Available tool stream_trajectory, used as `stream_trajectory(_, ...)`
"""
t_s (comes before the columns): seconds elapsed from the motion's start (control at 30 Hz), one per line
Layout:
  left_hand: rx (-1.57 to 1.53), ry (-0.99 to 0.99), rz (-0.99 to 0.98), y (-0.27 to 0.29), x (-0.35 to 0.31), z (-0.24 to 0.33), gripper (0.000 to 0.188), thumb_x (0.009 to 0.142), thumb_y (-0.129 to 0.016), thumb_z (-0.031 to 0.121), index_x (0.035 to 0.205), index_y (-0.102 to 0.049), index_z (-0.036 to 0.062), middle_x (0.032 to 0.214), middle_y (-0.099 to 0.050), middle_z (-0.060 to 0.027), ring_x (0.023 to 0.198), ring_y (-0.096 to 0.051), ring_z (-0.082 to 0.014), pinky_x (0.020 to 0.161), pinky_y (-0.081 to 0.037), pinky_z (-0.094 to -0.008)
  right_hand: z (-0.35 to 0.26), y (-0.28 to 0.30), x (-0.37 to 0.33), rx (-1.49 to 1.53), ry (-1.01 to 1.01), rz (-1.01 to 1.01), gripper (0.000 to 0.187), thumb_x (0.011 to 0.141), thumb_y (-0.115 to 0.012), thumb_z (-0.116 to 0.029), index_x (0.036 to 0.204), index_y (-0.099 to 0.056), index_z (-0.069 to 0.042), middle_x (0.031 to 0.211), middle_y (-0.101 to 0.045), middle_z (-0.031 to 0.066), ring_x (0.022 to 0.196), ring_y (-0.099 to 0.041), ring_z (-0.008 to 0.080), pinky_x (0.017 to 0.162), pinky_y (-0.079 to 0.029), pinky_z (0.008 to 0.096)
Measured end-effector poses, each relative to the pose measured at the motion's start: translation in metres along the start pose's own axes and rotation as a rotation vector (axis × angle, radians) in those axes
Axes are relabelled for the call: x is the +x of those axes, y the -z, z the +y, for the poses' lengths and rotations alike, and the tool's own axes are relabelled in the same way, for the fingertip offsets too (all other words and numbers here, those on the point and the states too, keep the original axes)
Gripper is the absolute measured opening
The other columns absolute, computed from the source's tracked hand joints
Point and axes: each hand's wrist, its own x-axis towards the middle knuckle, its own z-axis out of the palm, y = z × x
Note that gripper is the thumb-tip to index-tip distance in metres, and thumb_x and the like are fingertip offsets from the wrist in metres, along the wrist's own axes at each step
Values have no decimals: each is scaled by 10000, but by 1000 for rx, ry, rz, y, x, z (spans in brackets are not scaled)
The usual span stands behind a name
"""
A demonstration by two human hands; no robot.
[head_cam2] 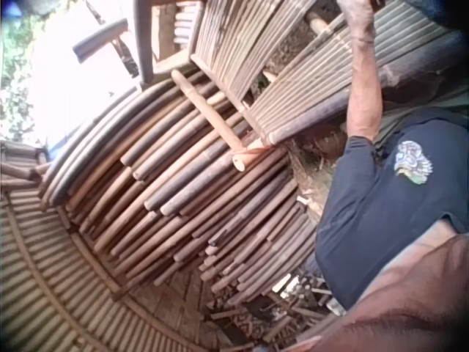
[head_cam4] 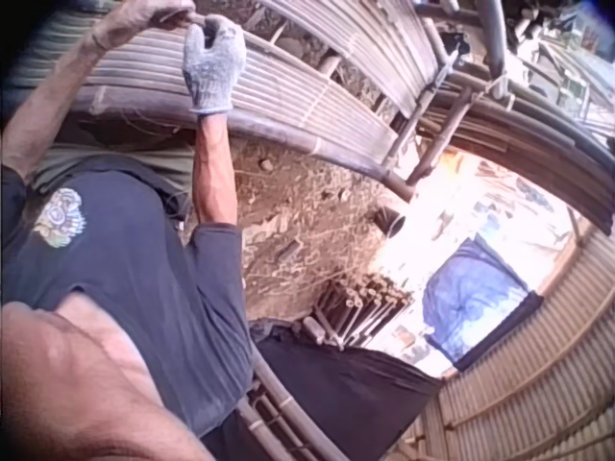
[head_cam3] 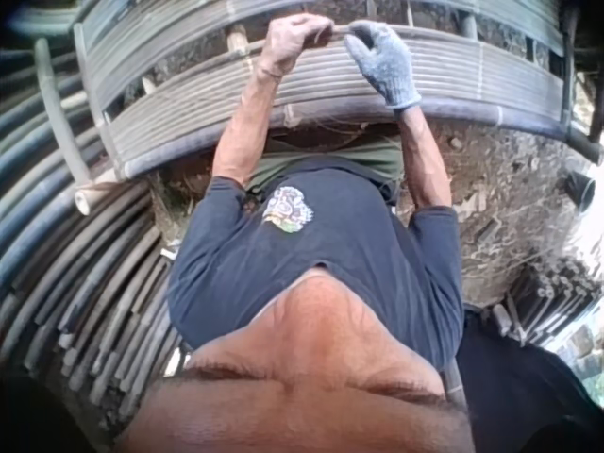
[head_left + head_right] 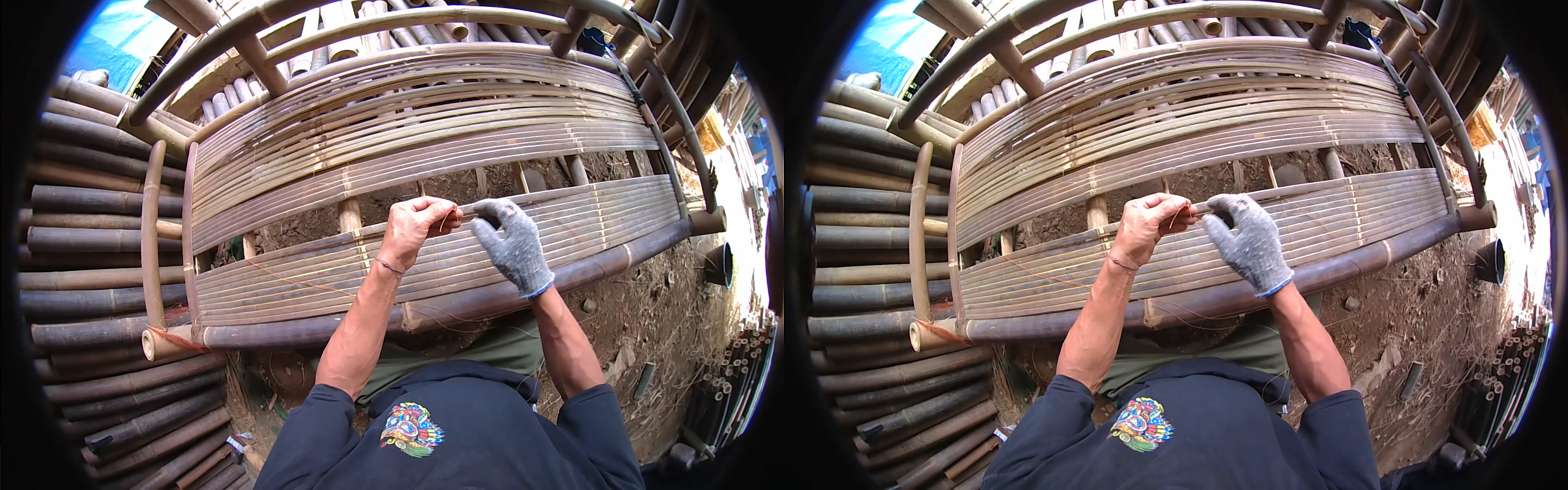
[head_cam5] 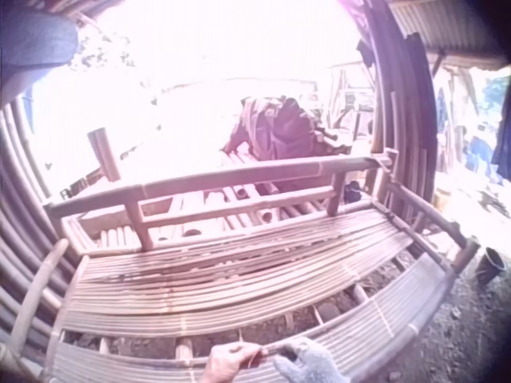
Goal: The person weaves thin bamboo strips into a larger bamboo frame using a thin cord. They thread the cord through the strips and pull it tight to secure the weave, working methodically along the structure.
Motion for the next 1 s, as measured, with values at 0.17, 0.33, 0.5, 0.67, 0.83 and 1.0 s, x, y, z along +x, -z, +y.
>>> stream_trajectory(0.17, -3, -23, -7, -2, 0, -7, 205, 930, -671, 170, 973, -710, -26, 927, -726, -119, 841, -710, -185, 808, -581, -304, -7, -19, -10, -285, 223, 118, 183, 820, -728, -185, 978, -674, -110, 805, -644, 77, 730, -628, 273, 701, -490, 402)
stream_trajectory(0.33, 76, -21, 10, 1, -5, -7, 206, 922, -679, 160, 971, -714, -37, 916, -727, -111, 841, -707, -176, 801, -577, -296, 1, -26, -5, -207, 203, 154, 72, 836, -673, -117, 891, -634, -91, 776, -622, 107, 737, -614, 316, 699, -468, 435)
stream_trajectory(0.5, 114, -40, -39, -3, -5, -8, 180, 909, -696, 145, 969, -722, -23, 909, -728, -86, 825, -698, -156, 784, -569, -282, 12, -20, -7, -248, 121, 174, 52, 860, -619, -101, 840, -579, -75, 752, -590, 125, 720, -595, 348, 703, -459, 457)
stream_trajectory(0.67, 235, -79, -92, -6, -2, -11, 161, 906, -702, 146, 935, -715, -12, 838, -698, -47, 754, -636, -102, 713, -531, -248, 17, -14, -7, -319, 202, 162, 84, 854, -628, -86, 929, -594, -71, 822, -604, 125, 760, -606, 333, 693, -474, 439)
stream_trajectory(0.83, 277, -119, -57, -2, 3, -10, 162, 918, -686, 152, 885, -677, -7, 760, -637, -6, 683, -549, -59, 641, -472, -221, 5, 3, -12, -112, 192, 164, 577, 779, -655, 0, 1336, -511, -48, 1188, -597, 181, 885, -644, 269, 748, -547, 355)
stream_trajectory(1.0, 337, -140, -28, -6, 9, -14, 167, 919, -680, 157, 863, -678, 0, 751, -648, -10, 671, -546, -48, 605, -453, -212, -7, 16, -5, -333, 352, -25, 761, 754, -754, -138, 1443, -436, -97, 1434, -458, 215, 1114, -599, 335, 854, -523, 392)
